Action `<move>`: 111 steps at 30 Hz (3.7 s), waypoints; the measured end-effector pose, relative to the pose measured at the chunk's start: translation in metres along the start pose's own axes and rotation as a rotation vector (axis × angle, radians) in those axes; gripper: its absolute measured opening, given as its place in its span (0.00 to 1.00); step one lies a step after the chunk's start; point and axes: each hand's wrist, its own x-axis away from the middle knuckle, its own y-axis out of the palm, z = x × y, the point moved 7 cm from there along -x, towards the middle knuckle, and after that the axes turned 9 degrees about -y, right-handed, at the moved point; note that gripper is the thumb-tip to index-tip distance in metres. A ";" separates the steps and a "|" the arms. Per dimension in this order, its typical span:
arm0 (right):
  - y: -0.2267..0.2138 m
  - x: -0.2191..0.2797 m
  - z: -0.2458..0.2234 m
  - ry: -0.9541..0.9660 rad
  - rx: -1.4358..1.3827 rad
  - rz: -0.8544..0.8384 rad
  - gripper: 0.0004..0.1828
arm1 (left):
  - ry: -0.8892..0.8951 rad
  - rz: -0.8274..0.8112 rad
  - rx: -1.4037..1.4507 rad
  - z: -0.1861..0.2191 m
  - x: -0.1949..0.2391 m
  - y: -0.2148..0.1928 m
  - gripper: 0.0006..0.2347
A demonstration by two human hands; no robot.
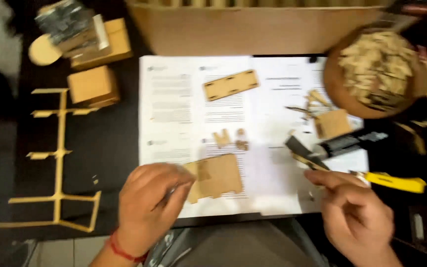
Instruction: Assembling small laser-cut wooden pieces into boxes and organizers following a manual.
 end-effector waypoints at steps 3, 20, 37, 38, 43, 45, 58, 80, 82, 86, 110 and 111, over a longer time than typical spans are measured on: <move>-0.019 0.033 0.036 0.431 0.250 0.005 0.09 | 0.091 -0.090 0.050 0.036 -0.014 0.009 0.04; -0.008 0.028 0.057 0.356 0.215 -0.095 0.04 | 0.638 -0.542 -0.083 0.144 -0.090 0.168 0.10; 0.000 0.011 0.072 0.425 0.081 -0.090 0.05 | 0.476 -0.760 -0.264 0.132 -0.116 0.237 0.06; 0.000 0.011 0.072 0.434 0.081 -0.093 0.05 | 0.475 -0.763 -0.254 0.132 -0.117 0.238 0.06; 0.000 0.010 0.069 0.450 0.083 -0.115 0.06 | 0.457 -0.762 -0.228 0.131 -0.117 0.237 0.05; 0.000 0.011 0.069 0.482 0.082 -0.116 0.06 | 0.442 -0.784 -0.226 0.129 -0.117 0.240 0.06; 0.001 0.014 0.072 0.494 0.099 -0.133 0.07 | 0.423 -0.779 -0.179 0.131 -0.116 0.233 0.06; -0.016 -0.001 0.053 0.278 0.149 0.020 0.05 | 0.006 -0.279 -0.285 0.077 -0.106 0.080 0.09; -0.026 -0.007 0.044 0.180 0.194 0.077 0.04 | -0.114 -0.283 -0.366 0.059 -0.092 0.067 0.10; -0.044 -0.018 0.018 0.037 0.182 0.160 0.05 | -0.281 -0.334 -0.538 0.022 -0.070 0.055 0.15; 0.002 -0.003 0.006 0.494 -0.260 0.009 0.04 | -0.221 -0.372 -0.293 0.006 -0.064 0.073 0.19; 0.002 -0.003 0.005 0.490 -0.244 0.012 0.03 | -0.206 -0.417 -0.215 0.007 -0.062 0.075 0.22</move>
